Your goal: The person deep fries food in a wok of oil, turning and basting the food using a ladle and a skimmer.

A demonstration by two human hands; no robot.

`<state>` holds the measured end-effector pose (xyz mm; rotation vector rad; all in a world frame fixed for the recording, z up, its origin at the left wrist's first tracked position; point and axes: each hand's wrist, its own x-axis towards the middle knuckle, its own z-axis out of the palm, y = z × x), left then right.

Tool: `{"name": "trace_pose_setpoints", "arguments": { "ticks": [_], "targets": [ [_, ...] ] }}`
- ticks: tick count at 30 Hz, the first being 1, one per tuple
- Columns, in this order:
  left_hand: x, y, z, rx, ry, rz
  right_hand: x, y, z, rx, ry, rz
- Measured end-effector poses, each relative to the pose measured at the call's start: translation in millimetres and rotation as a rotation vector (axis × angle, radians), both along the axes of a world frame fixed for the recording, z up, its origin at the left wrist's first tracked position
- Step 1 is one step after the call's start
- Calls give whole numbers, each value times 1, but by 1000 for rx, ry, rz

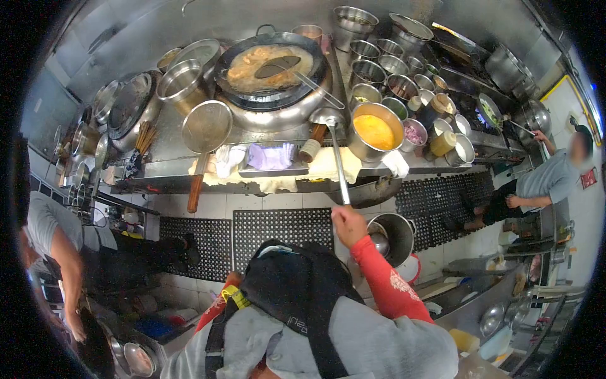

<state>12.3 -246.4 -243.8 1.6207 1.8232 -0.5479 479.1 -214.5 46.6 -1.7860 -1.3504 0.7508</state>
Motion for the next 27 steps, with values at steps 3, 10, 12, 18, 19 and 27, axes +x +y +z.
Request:
{"name": "trace_pose_setpoints", "arguments": {
  "ticks": [3, 10, 12, 18, 19, 27],
  "targets": [
    [23, 4, 12, 13, 49, -201, 34, 27, -10, 75, -454, -161],
    [48, 12, 39, 108, -36, 23, 53, 35, -93, -255, 99, -68],
    [47, 9, 52, 71, -5, -61, 49, 38, -107, -211, 77, -196],
    [60, 27, 90, -122, 16, -66, 41, 21, -76, 72, -60, -242],
    [51, 26, 67, -93, 11, -225, 42, 16, -77, 108, -51, -222],
    [38, 34, -16, 81, -25, -19, 46, -16, -80, 1, -79, -122]
  ]
}}
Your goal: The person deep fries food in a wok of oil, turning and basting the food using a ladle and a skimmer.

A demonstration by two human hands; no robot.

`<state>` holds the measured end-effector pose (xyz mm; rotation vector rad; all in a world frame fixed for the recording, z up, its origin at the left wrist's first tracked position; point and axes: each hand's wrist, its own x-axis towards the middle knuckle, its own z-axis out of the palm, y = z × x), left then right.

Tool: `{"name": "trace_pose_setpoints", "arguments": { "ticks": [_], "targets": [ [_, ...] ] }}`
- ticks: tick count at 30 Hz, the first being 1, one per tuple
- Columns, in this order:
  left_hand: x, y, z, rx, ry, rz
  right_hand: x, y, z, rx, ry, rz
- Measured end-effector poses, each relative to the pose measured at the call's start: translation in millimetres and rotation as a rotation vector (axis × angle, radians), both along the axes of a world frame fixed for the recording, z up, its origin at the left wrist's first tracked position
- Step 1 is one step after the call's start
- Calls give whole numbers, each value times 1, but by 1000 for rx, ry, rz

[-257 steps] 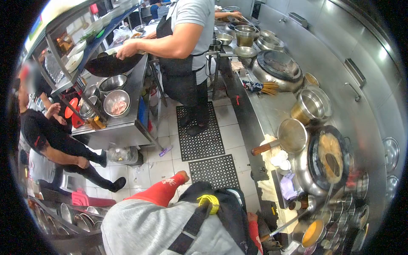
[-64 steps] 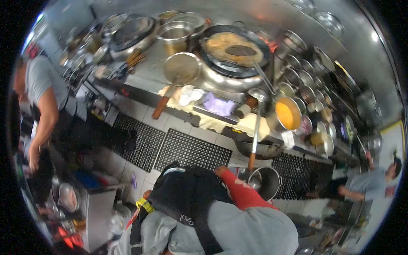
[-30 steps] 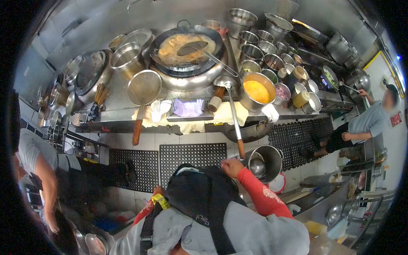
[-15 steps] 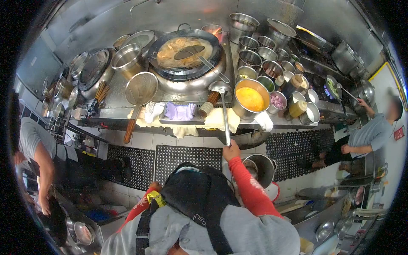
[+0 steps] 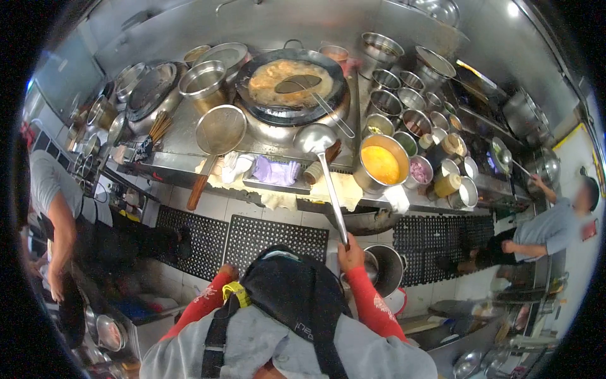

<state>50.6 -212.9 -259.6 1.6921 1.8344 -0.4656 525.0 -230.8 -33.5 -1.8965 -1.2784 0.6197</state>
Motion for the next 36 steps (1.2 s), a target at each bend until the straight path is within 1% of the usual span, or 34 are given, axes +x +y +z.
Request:
{"name": "trace_pose_setpoints", "arguments": {
  "ticks": [1, 2, 4, 5, 7, 8, 9, 10, 11, 12, 14, 15, 16, 18, 19, 20, 21, 22, 23, 24, 26, 29, 32, 35, 36],
  "targets": [
    [10, 3, 21, -52, -40, 140, -1, -4, 1, -25, 11, 21],
    [13, 2, 31, -29, -34, 134, -3, -8, -2, -1, 45, 50],
    [15, -5, 32, 20, -22, 123, -10, -8, -3, 50, 115, 110],
    [15, -4, 34, 48, -15, 117, -15, -1, -4, 114, 383, 173],
    [12, -4, 36, -30, 4, 45, -41, 39, 79, 35, 481, 249],
    [11, -9, 38, -76, 15, 2, -46, 63, 100, 42, 624, 338],
    [13, -13, 56, -147, -31, 40, -55, 87, 138, 42, 632, 407],
    [16, -16, 80, -219, -74, 81, -59, 106, 160, 110, 688, 453],
    [8, -16, 88, -221, -82, -24, -68, 115, 196, 76, 578, 432],
    [0, -6, 91, -208, -86, -128, -70, 126, 208, 55, 524, 443],
    [-26, -17, 2, 123, -3, 63, -62, 163, 206, 142, 313, 486],
    [-23, -12, 27, 98, -90, 207, -52, 198, 198, 212, 139, 524],
    [-14, -13, 79, 58, -176, 344, -52, 226, 206, 262, -48, 548],
    [-34, -20, 7, -56, -213, 398, -59, 279, 232, 359, -445, 555],
    [-60, -27, -41, 157, -108, -545, -63, 308, 236, 314, -502, 545],
    [-67, -33, -49, 219, -58, -531, -67, 333, 235, 260, -559, 534],
    [-66, -37, -47, 103, -116, -270, -74, 350, 240, 260, -591, 546],
    [-67, -40, -45, 0, -177, 29, -71, 376, 230, 318, -665, 596],
    [-66, -45, -42, -68, -216, 211, -77, 388, 235, 254, -700, 568],
    [-64, -49, -38, -114, -238, 305, -86, 392, 242, 189, -732, 544],
    [-60, -59, -31, -180, -253, 382, -99, 390, 256, 127, -697, 508],
    [-56, -77, -32, -246, -257, 450, -110, 385, 265, 4, -799, 526],
    [-53, -88, -31, -278, -263, 525, -114, 360, 269, -84, -856, 548],
    [-51, -93, -28, -283, -278, 597, -87, 344, 253, 79, -735, 621],
    [-50, -92, -25, -279, -290, 636, -74, 340, 251, 92, -658, 635]
  ]
}}
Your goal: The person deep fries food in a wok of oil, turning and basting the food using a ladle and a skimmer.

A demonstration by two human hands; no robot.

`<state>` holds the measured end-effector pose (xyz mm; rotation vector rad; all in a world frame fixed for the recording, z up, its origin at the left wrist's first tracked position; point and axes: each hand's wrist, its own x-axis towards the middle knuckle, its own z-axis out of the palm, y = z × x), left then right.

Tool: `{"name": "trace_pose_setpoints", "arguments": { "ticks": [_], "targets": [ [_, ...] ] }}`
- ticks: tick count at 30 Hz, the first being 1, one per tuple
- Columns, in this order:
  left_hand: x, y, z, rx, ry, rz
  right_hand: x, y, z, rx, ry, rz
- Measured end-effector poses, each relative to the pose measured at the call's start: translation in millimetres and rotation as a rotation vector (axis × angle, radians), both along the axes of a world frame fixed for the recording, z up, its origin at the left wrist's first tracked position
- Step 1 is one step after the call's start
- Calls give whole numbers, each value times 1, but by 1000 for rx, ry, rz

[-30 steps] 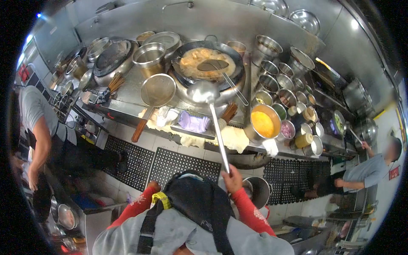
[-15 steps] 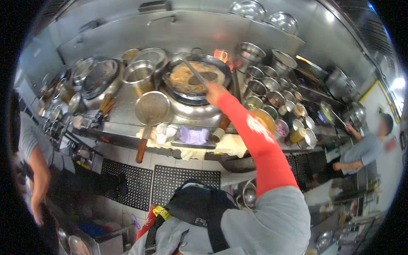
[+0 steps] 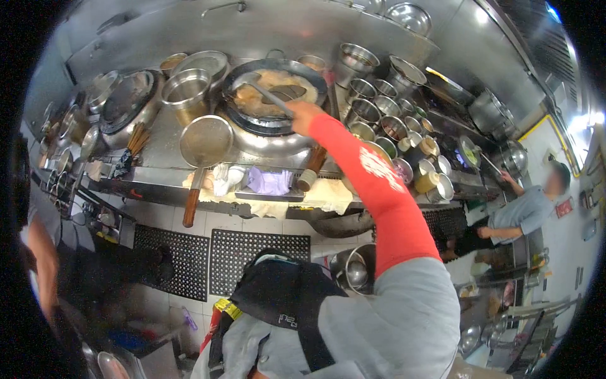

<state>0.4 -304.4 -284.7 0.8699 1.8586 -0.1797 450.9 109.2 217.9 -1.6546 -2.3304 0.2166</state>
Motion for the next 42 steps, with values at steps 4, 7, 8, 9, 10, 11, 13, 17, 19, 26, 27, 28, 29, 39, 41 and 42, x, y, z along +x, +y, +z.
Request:
{"name": "trace_pose_setpoints", "arguments": {
  "ticks": [4, 7, 8, 9, 10, 11, 13, 17, 19, 26, 27, 28, 29, 39, 41, 42],
  "targets": [
    [9, 16, 8, 5, -24, 183, 33, -21, 4, 101, 185, -5],
    [20, 22, 14, 198, -132, 437, 43, -31, 6, 65, 169, -103],
    [21, 30, 19, 246, -136, 417, 45, -33, 6, 46, 174, -116],
    [22, 34, 23, 279, -133, 357, 44, -34, 8, 31, 176, -128],
    [21, 37, 19, 306, -110, 289, 36, -46, 20, -33, 218, -136],
    [18, 36, 12, 328, -83, 214, 36, -44, 14, -5, 189, -153],
    [10, 32, -10, 416, 52, -135, 33, -34, 2, -82, 259, -249],
    [25, 22, 73, 147, 8, 221, 29, 14, -24, -228, 558, -366],
    [6, 22, 59, 124, -18, 256, 13, 29, -22, -154, 736, -409],
    [-29, 13, 10, -26, -95, 585, 5, 96, -20, -192, 930, -503],
    [-31, 15, 8, -13, -88, 550, -1, 96, -15, -215, 904, -483],
    [-32, 14, 5, -2, -81, 530, -5, 101, -19, -237, 917, -479],
    [-32, 15, 6, 7, -81, 520, -8, 108, -27, -260, 929, -478],
    [-22, 5, 25, 133, -74, 357, -41, 55, 9, -499, 1224, -308],
    [-19, 6, 29, 134, -50, 294, -39, 38, 20, -473, 1237, -283],
    [-18, 4, 31, 132, -43, 273, -37, 29, 25, -439, 1243, -298]
  ]
}}
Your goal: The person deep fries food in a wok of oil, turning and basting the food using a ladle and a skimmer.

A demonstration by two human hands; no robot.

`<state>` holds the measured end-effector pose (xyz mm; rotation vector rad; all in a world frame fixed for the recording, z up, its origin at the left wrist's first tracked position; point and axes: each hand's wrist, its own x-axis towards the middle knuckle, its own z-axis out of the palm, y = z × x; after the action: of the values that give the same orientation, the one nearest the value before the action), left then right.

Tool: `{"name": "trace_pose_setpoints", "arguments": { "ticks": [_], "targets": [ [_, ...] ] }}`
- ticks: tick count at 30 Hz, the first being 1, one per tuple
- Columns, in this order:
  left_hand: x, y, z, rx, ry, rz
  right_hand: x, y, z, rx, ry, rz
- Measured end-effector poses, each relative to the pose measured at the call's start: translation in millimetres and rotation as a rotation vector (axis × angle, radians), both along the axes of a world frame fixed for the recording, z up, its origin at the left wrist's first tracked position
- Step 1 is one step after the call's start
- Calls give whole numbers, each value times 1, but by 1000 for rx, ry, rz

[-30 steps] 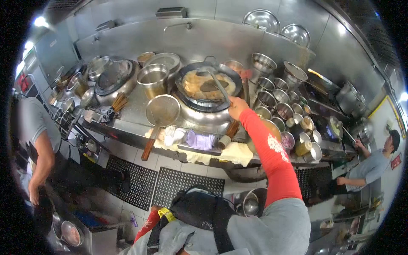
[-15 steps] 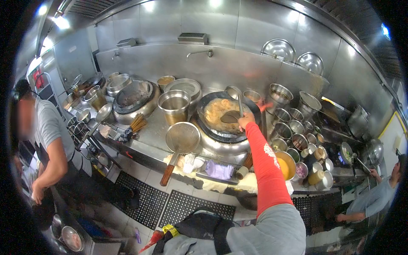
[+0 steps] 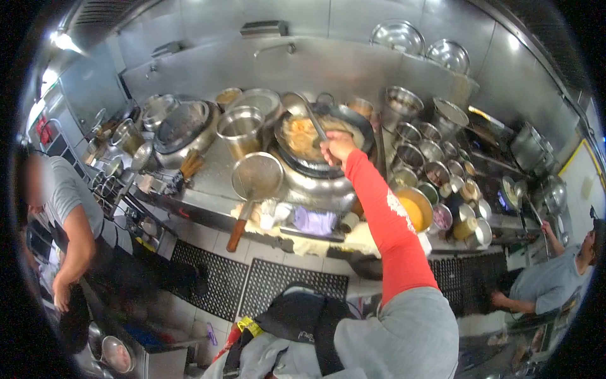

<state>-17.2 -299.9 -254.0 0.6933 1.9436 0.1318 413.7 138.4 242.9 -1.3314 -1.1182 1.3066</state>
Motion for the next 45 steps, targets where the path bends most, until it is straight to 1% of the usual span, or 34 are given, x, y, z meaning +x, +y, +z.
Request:
{"name": "trace_pose_setpoints", "arguments": {
  "ticks": [2, 4, 6, 10, 12, 16, 18, 20, 21, 24, 27, 30, 31, 32, 34, 35, 37, 40, 41, 42, 43, 45],
  "targets": [
    [3, 3, 3, 13, 17, -38, 7, -16, 10, 9, -18, 85],
    [11, 6, 8, 22, 23, -57, 12, -26, 8, 53, -65, 98],
    [17, 5, 8, 31, 23, -65, 16, -36, 1, 99, -230, 106],
    [27, -3, 11, 26, 25, -74, 27, -65, -3, 103, -327, 159],
    [30, -9, 13, 9, 24, -75, 23, -76, -5, 53, -305, 131],
    [27, -23, 10, -46, 22, -56, 22, -50, -28, 2, -388, 109],
    [24, -25, 7, -67, 18, -38, 18, -36, -29, 38, -531, 103],
    [23, -27, 7, -80, 20, -25, 28, -8, -70, 197, -701, 67],
    [22, -23, 7, -81, 15, -13, 28, 4, -82, 285, -784, 49],
    [17, -21, 2, -82, 21, 5, 10, -46, -46, 178, -345, 44],
    [14, -14, 1, -75, 21, -13, 12, -66, -33, -9, -161, 18],
    [11, -5, 7, -58, 37, -64, 18, -59, -30, -47, -147, 52],
    [8, -2, 8, -51, 48, -89, 16, -59, -29, 11, -260, 82],
    [7, 4, 8, -37, 57, -113, 17, -67, -26, 12, -389, 67],
    [7, 21, 18, -6, 72, -149, 28, -76, -36, 112, -380, 114],
    [7, 25, 20, 5, 76, -165, 37, -86, -37, 83, -356, 117],
    [8, 35, 22, 23, 91, -200, 48, -114, -20, 21, -310, 118],
    [12, 44, 28, 32, 111, -266, 63, -113, -16, -3, -216, 207],
    [15, 46, 28, 31, 119, -288, 67, -101, -21, -17, -156, 223],
    [18, 46, 30, 28, 123, -307, 67, -89, -24, 3, -157, 235],
    [20, 47, 30, 27, 127, -327, 64, -72, -40, 28, -221, 168],
    [25, 52, 34, 35, 137, -345, 59, -56, -45, 50, -461, 95]
  ]
}}
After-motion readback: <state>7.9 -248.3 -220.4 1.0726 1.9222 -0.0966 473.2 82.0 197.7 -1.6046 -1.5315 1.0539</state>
